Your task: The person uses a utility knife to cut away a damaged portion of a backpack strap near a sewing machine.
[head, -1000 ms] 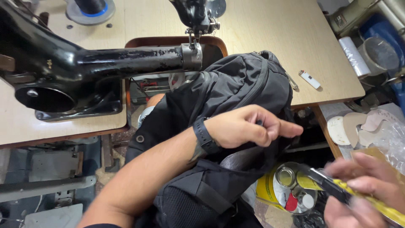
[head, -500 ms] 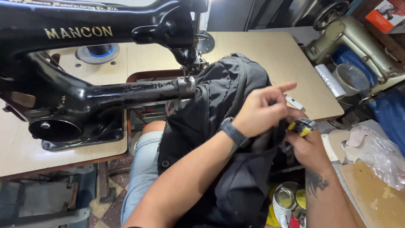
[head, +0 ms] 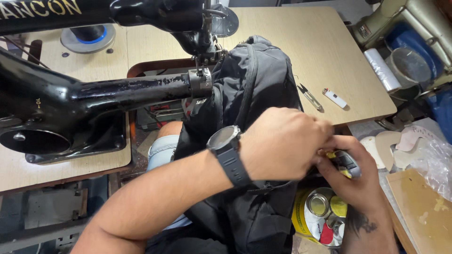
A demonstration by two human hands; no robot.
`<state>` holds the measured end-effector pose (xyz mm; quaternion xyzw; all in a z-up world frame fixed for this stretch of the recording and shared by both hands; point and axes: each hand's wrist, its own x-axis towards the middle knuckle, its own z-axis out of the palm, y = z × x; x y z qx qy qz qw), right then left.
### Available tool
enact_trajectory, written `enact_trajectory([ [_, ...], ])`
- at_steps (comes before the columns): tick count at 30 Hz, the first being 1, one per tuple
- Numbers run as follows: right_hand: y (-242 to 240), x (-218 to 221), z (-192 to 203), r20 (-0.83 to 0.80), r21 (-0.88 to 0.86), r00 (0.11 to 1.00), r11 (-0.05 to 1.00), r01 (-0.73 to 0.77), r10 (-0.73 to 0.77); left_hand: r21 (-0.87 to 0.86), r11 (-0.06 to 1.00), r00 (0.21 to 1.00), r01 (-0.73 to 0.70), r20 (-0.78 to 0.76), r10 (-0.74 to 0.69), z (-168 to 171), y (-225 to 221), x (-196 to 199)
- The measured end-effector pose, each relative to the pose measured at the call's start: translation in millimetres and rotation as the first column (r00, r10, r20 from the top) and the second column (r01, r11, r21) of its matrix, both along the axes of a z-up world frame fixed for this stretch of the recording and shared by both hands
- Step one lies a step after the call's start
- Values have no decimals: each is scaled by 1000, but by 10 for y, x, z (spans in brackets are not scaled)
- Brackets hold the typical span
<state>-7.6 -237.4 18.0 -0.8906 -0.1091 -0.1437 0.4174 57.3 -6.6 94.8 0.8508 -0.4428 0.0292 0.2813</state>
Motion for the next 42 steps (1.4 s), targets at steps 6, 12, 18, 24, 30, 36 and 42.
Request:
enact_trajectory([
  [6, 222, -78, 199, 56, 210, 996, 975, -76, 65, -246, 966, 986, -75, 130, 109, -674, 68, -91],
  [12, -1272, -91, -520, 330, 242, 879, 931, 275, -345, -613, 790, 992, -31, 79, 100, -1021, -29, -344],
  [18, -1000, -180, -8, -38, 153, 938, 926, 346, -344, -622, 783, 997, -15, 45, 55, -1157, -178, -311],
  [24, -15, -101, 621, 4, -103, 989, 983, 149, -150, -612, 789, 998, -54, -20, 53, -1246, -256, -229],
  [30, -80, 41, 758, -65, -341, 997, 940, 23, -48, -618, 785, 999, -34, -27, 22, -1242, -234, -194],
  [36, -89, 76, 876, -137, -407, 988, 905, -122, 71, -656, 754, 998, -32, -60, -9, -1245, -218, -164],
  [42, -435, 2, 989, -108, -542, 986, 825, -163, 125, -618, 784, 991, 53, -65, -119, -1275, -210, -192],
])
